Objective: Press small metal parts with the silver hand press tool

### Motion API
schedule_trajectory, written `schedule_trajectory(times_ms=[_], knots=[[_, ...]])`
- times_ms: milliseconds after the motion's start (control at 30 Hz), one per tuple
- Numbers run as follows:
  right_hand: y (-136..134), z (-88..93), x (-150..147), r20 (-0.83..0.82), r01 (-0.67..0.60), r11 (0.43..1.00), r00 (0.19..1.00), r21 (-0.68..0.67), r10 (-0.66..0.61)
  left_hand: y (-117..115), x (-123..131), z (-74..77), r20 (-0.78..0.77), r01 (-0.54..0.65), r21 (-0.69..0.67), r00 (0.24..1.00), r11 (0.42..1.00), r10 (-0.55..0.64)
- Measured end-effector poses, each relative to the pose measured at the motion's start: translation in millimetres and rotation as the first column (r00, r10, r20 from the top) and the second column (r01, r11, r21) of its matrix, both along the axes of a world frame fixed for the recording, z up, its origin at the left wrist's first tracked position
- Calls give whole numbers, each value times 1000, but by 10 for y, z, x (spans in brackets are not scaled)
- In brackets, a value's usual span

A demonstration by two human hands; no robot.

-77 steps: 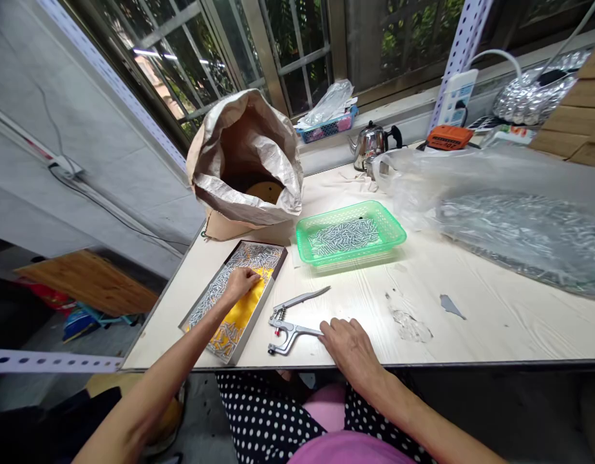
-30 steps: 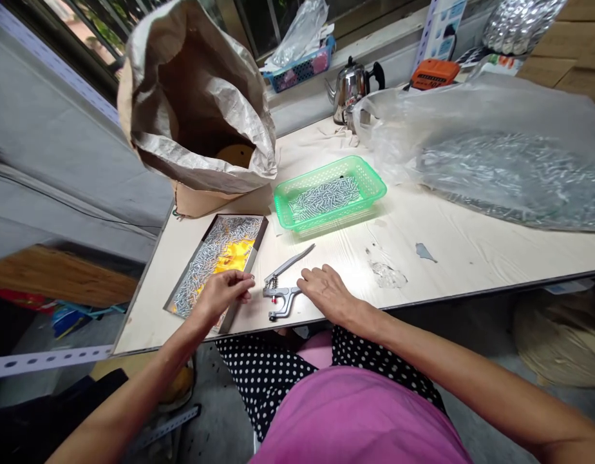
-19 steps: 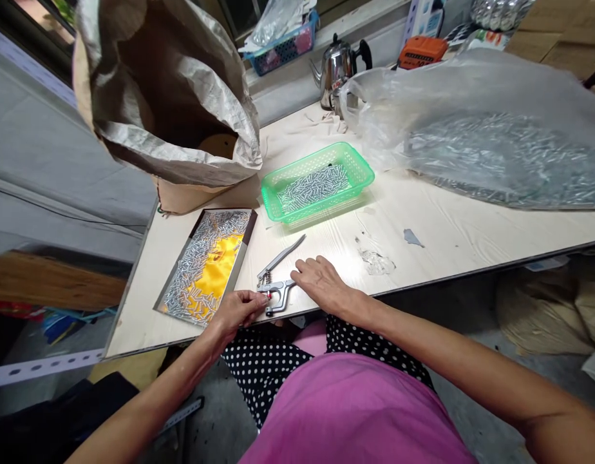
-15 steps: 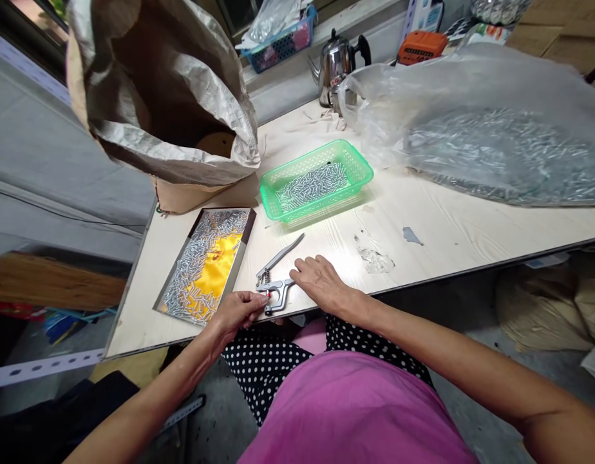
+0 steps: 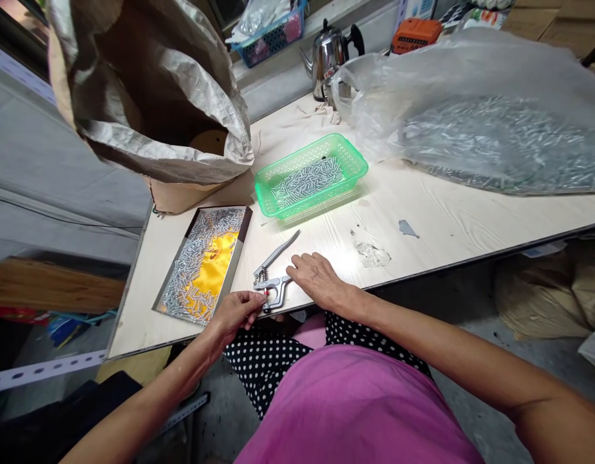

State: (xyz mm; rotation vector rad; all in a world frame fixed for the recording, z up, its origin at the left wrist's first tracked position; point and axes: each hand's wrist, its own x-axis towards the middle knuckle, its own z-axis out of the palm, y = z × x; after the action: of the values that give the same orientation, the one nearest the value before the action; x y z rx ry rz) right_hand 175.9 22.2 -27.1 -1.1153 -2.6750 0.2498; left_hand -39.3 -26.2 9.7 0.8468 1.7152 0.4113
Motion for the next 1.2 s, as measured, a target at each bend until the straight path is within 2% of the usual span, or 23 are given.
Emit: schedule_trajectory(times_ms=[133,300,400,567,833,1200], knots=[[-24,-24,7,-41,-3,999,999,37,4,-19,13,14,-59,7,17,998,1000,-6],[-51,-53,11,-72,0,996,997,88,6,-101,60,15,-279,139,167,956,976,-88],[-55,-60,10,-81,0,995,997,97,7,-138,69,15,-275,126,231,959,965,-59],[-55,-79,9,-88,-7,996,996,86,14,-111,38,-3,-85,17,82,996,997,-10],[-48,-64,7,-82,-5,998,997,64,11,17,-34,-6,3,25,-104,1000,994,-25],[-25,-42,19,-74,-15,1000,997,-10,14,50,-74,7,61,67,-160,996,985,-58]])
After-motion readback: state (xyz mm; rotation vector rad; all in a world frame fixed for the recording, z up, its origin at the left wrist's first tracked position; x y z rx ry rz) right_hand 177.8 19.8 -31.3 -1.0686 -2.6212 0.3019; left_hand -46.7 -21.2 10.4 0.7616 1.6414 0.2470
